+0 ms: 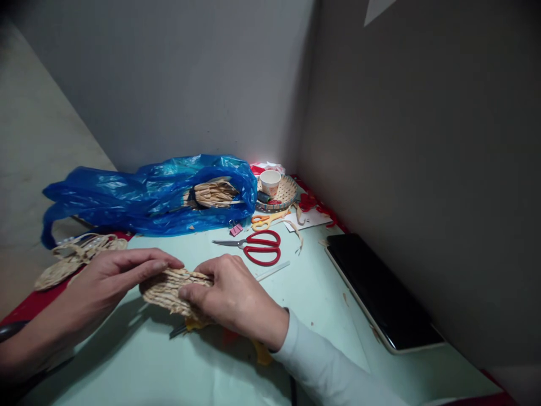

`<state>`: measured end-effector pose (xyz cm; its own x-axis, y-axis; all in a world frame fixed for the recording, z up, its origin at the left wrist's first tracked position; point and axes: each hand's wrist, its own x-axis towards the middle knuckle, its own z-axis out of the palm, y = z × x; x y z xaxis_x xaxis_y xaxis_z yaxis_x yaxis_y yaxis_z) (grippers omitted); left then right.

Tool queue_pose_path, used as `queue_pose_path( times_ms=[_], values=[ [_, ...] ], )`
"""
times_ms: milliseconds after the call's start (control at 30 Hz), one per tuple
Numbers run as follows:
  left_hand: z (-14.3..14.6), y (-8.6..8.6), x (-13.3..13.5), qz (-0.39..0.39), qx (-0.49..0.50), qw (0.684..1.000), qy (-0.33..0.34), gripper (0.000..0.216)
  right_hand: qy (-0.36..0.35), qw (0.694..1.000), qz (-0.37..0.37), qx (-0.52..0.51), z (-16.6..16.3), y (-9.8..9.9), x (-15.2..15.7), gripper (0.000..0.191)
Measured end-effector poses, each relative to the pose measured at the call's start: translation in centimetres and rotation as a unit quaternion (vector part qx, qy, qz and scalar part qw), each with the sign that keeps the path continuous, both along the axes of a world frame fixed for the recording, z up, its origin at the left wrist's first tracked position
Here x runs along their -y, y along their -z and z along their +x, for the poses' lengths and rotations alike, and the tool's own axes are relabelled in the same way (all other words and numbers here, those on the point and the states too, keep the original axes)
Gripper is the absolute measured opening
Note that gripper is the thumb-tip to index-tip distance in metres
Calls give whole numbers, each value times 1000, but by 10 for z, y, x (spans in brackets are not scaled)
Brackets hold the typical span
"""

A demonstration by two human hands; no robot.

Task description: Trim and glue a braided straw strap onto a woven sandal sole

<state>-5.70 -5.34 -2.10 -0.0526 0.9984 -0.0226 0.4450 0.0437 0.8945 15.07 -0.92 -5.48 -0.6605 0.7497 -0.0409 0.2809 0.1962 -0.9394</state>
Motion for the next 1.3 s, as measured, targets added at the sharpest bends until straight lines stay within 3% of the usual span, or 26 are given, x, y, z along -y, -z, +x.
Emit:
queue_pose_path(
  times_ms=[200,433,633,767,933,1300],
  values=[
    [4,4,4,57,-74,995,-17,19,17,1000,-4,-8,-5,2,4,31],
    [11,8,10,87,-72,992,-56,12,45,999,-7,8,-7,-2,11,21],
    [12,17,8,98,-57,994,-10,16,34,999,-17,-7,-7,3,9,21],
    [2,13,4,65,3,998,23,35,18,999,-27,-32,-5,6,4,27],
    [-13,8,0,61,151,984,-78,43,8,998,-37,-54,0,4,-4,32],
    [-20,44,-4,50,221,963,-144,38,75,994,-6,-78,-4,12,-8,33]
  ],
)
